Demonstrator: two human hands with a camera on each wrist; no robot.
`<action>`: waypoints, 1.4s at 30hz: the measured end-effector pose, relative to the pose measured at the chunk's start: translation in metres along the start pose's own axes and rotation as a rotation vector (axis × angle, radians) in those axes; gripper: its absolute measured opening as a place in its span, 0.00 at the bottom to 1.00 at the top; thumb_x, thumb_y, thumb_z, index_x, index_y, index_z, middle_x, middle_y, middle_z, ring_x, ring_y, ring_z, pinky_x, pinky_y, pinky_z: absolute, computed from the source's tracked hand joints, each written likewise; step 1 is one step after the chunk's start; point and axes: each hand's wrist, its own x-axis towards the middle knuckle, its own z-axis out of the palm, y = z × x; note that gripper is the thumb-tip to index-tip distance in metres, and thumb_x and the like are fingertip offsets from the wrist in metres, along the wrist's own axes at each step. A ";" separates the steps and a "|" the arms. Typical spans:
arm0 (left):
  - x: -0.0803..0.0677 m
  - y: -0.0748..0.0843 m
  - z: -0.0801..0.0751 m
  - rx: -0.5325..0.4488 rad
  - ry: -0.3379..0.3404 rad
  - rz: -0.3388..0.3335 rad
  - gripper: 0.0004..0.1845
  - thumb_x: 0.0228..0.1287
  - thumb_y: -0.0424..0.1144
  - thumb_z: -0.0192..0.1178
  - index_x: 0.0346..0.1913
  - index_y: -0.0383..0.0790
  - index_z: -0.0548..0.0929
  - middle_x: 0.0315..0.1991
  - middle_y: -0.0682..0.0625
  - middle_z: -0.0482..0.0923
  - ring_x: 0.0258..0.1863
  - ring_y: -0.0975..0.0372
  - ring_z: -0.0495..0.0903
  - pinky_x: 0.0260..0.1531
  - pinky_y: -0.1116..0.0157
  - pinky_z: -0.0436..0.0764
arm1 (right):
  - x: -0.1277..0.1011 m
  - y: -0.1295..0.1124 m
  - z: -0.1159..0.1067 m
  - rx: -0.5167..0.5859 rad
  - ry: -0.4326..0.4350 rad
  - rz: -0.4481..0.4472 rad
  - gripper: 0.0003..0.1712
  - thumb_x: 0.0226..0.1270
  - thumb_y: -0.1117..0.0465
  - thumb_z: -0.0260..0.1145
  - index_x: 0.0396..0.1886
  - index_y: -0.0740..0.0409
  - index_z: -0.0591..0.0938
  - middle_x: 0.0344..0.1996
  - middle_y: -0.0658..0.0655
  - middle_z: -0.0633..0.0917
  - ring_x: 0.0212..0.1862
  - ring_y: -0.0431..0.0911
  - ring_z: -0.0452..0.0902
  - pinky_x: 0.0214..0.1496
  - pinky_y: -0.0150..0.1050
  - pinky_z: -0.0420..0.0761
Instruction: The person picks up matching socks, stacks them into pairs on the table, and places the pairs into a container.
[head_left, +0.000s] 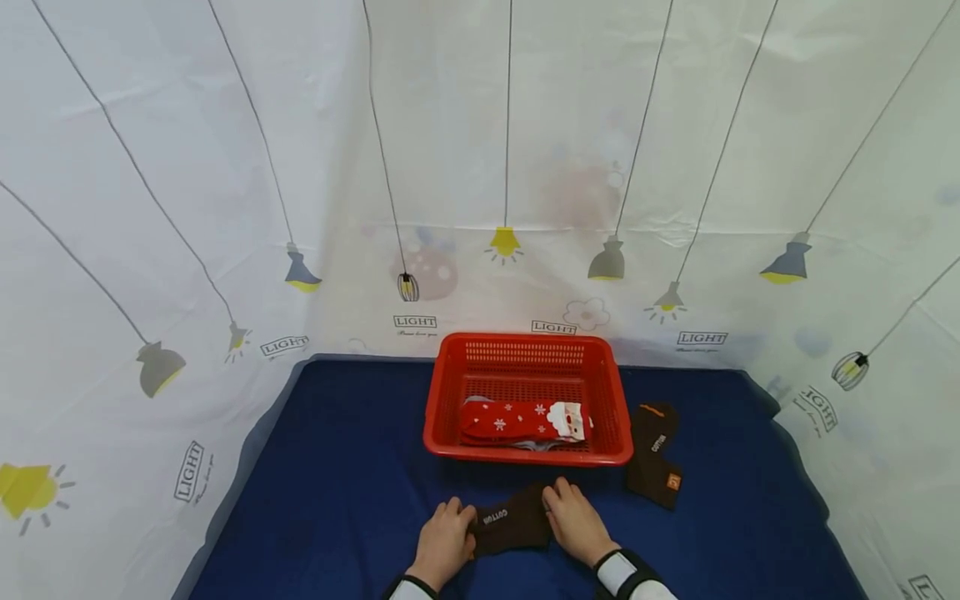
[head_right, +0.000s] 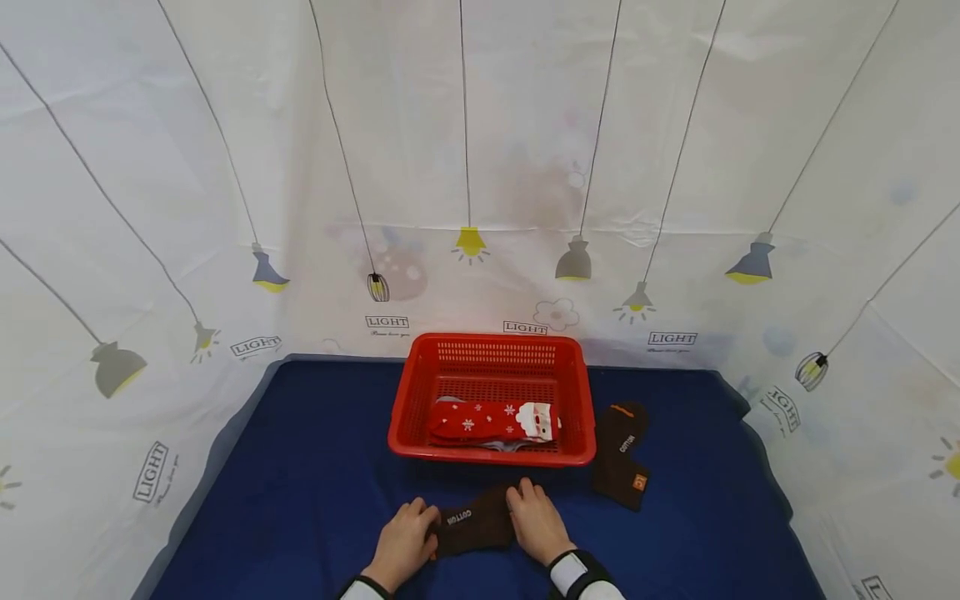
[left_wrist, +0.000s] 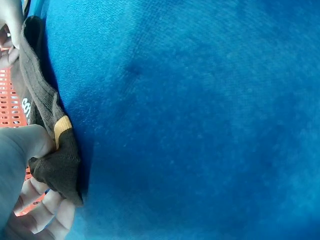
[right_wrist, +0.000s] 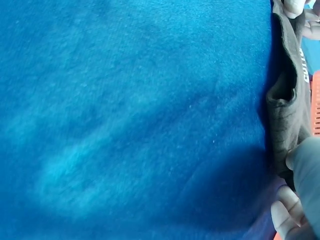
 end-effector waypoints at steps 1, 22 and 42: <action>0.001 0.000 0.000 0.001 0.002 0.001 0.12 0.37 0.35 0.67 0.27 0.49 0.75 0.24 0.55 0.66 0.23 0.61 0.67 0.17 0.66 0.67 | -0.001 0.001 -0.001 0.013 -0.005 0.009 0.14 0.48 0.64 0.69 0.26 0.52 0.70 0.27 0.51 0.68 0.27 0.45 0.67 0.26 0.36 0.68; 0.021 0.025 -0.005 -0.026 0.030 0.102 0.11 0.38 0.37 0.67 0.27 0.49 0.77 0.25 0.55 0.67 0.23 0.63 0.67 0.17 0.68 0.66 | -0.026 0.016 -0.039 0.086 -0.030 0.170 0.15 0.50 0.65 0.68 0.24 0.48 0.68 0.26 0.47 0.63 0.26 0.40 0.58 0.29 0.33 0.60; 0.015 0.027 0.006 0.014 -0.010 0.088 0.12 0.43 0.43 0.69 0.32 0.48 0.79 0.28 0.54 0.69 0.25 0.62 0.68 0.23 0.67 0.70 | -0.043 0.020 -0.027 0.069 -0.076 0.264 0.14 0.49 0.62 0.70 0.26 0.49 0.71 0.30 0.50 0.69 0.29 0.44 0.66 0.25 0.37 0.65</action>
